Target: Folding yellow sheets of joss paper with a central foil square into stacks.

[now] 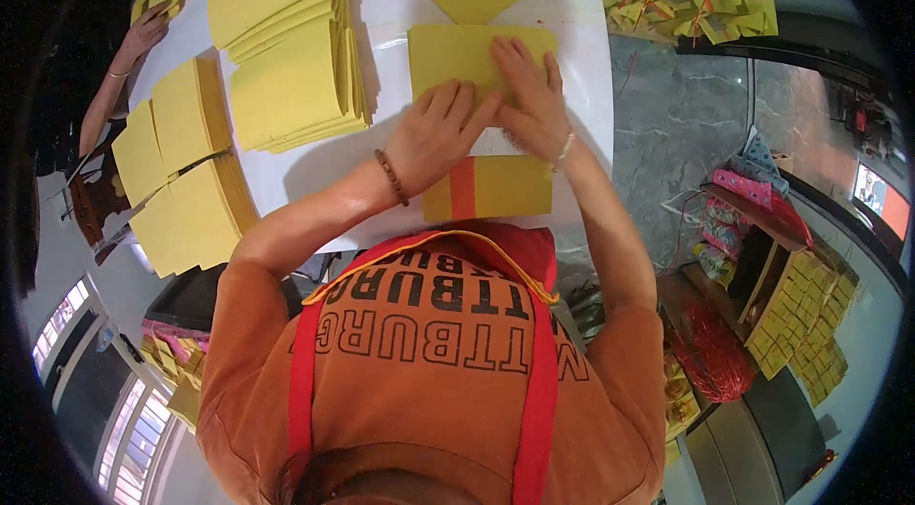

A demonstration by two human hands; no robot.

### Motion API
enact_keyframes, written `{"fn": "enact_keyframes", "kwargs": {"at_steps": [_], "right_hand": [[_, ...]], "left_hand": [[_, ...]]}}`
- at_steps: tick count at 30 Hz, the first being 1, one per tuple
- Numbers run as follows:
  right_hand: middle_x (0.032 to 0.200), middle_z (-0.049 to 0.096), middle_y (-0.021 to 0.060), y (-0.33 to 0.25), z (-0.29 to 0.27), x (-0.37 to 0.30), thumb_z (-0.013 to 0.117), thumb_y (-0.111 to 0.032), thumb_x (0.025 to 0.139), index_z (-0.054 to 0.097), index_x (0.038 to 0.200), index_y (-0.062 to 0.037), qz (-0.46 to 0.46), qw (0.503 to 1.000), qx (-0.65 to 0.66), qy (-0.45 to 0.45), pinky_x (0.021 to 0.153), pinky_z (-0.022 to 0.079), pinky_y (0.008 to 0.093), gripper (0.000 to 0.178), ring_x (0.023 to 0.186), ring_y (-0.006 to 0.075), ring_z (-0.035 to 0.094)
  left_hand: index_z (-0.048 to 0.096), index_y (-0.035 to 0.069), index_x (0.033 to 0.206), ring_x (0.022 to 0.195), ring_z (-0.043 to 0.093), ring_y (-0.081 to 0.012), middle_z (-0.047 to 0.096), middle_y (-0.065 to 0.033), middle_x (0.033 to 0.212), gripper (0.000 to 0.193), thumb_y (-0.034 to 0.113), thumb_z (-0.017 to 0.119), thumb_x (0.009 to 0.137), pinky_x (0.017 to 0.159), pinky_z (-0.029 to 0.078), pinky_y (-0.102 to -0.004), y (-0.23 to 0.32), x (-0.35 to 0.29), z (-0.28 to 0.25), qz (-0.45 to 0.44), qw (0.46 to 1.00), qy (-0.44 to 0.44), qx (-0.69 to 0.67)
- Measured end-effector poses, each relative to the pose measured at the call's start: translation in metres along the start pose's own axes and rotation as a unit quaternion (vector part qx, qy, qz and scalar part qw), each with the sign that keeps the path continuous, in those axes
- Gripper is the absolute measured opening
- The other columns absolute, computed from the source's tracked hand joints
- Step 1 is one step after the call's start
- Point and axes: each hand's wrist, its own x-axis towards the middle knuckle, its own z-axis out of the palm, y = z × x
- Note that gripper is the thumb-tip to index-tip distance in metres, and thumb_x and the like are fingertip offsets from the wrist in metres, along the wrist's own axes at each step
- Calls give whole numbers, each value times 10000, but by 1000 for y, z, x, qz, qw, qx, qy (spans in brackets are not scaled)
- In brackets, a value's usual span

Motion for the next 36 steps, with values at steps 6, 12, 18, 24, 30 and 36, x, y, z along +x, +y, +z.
{"fn": "enact_keyframes", "kwargs": {"at_steps": [6, 12, 18, 24, 30, 36], "right_hand": [[1076, 594, 114, -5, -24, -22, 478, -98, 908, 441, 1241, -7, 114, 831, 464, 286, 883, 413, 293, 348, 1001, 160, 548], [1064, 585, 121, -17, -11, -43, 465, -102, 917, 470, 1203, 4, 114, 834, 407, 355, 824, 447, 286, 306, 966, 178, 567], [1063, 578, 121, -22, -7, -48, 476, -81, 909, 493, 1170, 20, 93, 862, 373, 332, 830, 448, 294, 281, 941, 182, 572], [1087, 570, 116, -77, 0, 10, 532, -42, 847, 524, 1162, -35, -26, 962, 268, 38, 854, 431, 292, 315, 989, 205, 561], [1270, 451, 93, -131, 56, 46, 564, -166, 822, 480, 1213, -85, -225, 973, -23, 42, 961, 346, 451, 408, 1186, 268, 411], [1293, 441, 28, -123, 92, 40, 577, -306, 813, 498, 1195, -118, -183, 977, -113, 3, 985, 283, 534, 433, 1236, 208, 361]], "left_hand": [[529, -1, 1098, 756, 479, -179, 486, -50, 812, 400, 133, 509, 722, 606, 390, -266, -5, 6, 8, 24, 994, -8, 106], [583, 47, 1041, 730, 506, -177, 507, -14, 778, 354, 121, 540, 698, 611, 399, -277, -21, 13, -55, 6, 996, 53, 76], [592, 139, 1047, 814, 518, -185, 554, -5, 916, 414, 84, 580, 638, 687, 391, -335, -97, -82, -111, -91, 950, 217, 204], [550, 176, 1093, 901, 505, -178, 544, -1, 1005, 409, 125, 601, 691, 735, 392, -320, -123, -138, -68, -152, 974, -5, 168], [484, 94, 1188, 1035, 435, -234, 477, -78, 1131, 557, 333, 648, 713, 825, 350, -381, -110, -132, -75, -167, 978, -49, 118], [410, 69, 1257, 1105, 364, -258, 410, -101, 1211, 656, 389, 631, 729, 893, 307, -410, -99, -150, -44, -187, 965, -29, 180]]}}
